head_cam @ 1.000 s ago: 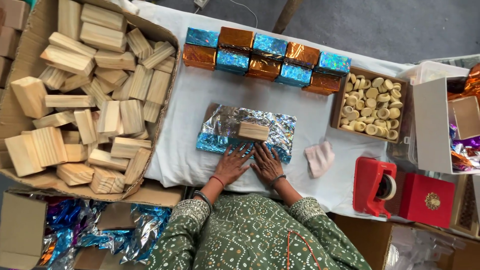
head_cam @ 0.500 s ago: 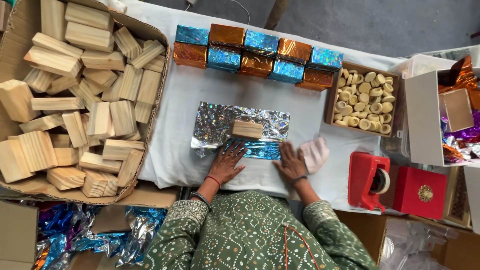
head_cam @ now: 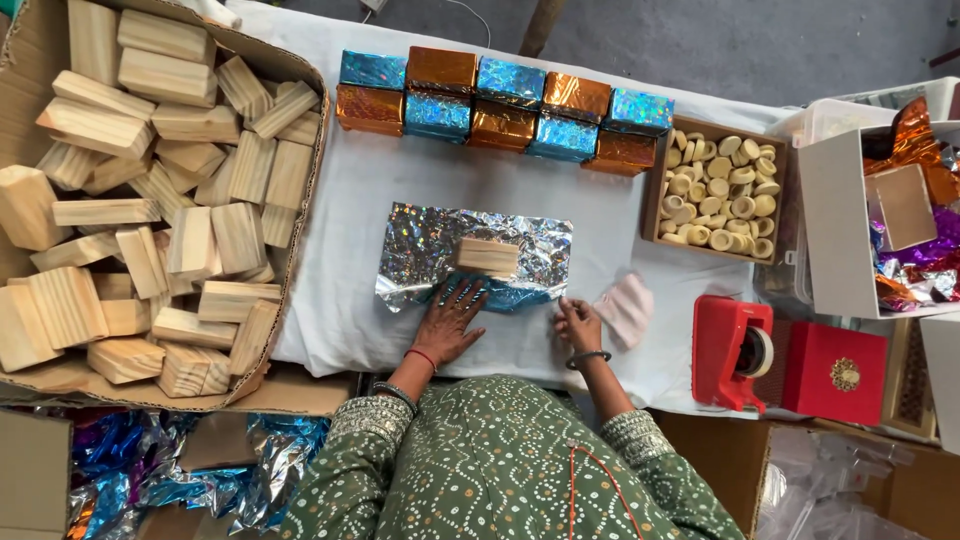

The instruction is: The person wraps small wooden blocks in shiny blue and silver foil paper. They pick up a block, place it on the foil, fold the paper around it, and secure the wrapped block with tape from a red dispenser.

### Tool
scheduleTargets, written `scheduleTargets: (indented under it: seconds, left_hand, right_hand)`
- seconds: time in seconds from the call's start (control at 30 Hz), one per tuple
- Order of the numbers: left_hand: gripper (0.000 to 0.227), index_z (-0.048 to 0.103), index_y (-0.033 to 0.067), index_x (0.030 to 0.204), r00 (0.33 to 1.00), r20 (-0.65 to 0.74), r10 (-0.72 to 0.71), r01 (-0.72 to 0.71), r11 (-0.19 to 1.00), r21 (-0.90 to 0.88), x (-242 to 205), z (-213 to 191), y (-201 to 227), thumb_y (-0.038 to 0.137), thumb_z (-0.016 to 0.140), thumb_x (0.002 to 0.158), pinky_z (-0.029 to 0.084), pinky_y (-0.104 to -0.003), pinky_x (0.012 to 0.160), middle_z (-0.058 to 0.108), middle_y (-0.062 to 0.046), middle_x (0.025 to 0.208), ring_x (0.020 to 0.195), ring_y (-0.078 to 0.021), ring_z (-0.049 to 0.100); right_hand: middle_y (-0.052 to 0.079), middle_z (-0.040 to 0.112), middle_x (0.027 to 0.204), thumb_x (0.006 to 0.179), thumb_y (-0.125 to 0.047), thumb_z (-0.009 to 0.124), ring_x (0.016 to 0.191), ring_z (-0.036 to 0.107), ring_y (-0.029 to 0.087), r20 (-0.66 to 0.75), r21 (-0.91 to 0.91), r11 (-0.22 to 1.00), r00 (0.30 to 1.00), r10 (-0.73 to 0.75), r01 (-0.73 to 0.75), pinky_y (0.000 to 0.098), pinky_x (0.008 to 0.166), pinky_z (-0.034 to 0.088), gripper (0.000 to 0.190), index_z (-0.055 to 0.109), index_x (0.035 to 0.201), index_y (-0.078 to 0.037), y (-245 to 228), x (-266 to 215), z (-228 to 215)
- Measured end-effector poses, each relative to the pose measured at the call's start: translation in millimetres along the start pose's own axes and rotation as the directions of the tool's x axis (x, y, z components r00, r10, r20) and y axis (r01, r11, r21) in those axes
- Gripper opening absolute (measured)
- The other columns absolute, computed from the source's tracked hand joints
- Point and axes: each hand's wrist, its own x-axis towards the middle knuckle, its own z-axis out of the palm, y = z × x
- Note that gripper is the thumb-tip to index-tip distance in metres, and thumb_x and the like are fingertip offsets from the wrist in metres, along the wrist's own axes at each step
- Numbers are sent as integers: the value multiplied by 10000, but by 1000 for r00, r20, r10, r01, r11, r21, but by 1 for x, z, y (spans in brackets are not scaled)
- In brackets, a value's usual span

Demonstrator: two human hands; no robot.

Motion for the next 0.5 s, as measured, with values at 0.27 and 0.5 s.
scheduleTargets:
  seconds: [0.27, 0.5]
  left_hand:
    - [735, 214, 250, 1631, 999, -49, -3, 1, 999, -48, -1, 2, -1, 559, 422, 998, 8, -475, 1269, 69, 2, 1727, 1584, -232, 42]
    - [745, 216, 251, 1629, 998, -66, 5, -6, 1000, -13, 0, 6, -1, 572, 428, 992, -23, -476, 1269, 68, 4, 1725, 1582, -226, 26]
  right_hand:
    - [44, 670, 1020, 874, -47, 584, 767, 706, 107, 121, -10, 975, 968, -220, 222, 234, 602, 553, 558, 498, 1420, -118, -50, -41, -2]
    - [28, 624, 724, 895, -115, 774, 632, 608, 80, 322, -312, 846, 885, -335, 433, 240, 569, 508, 468, 641, 1340, -63, -67, -44, 2]
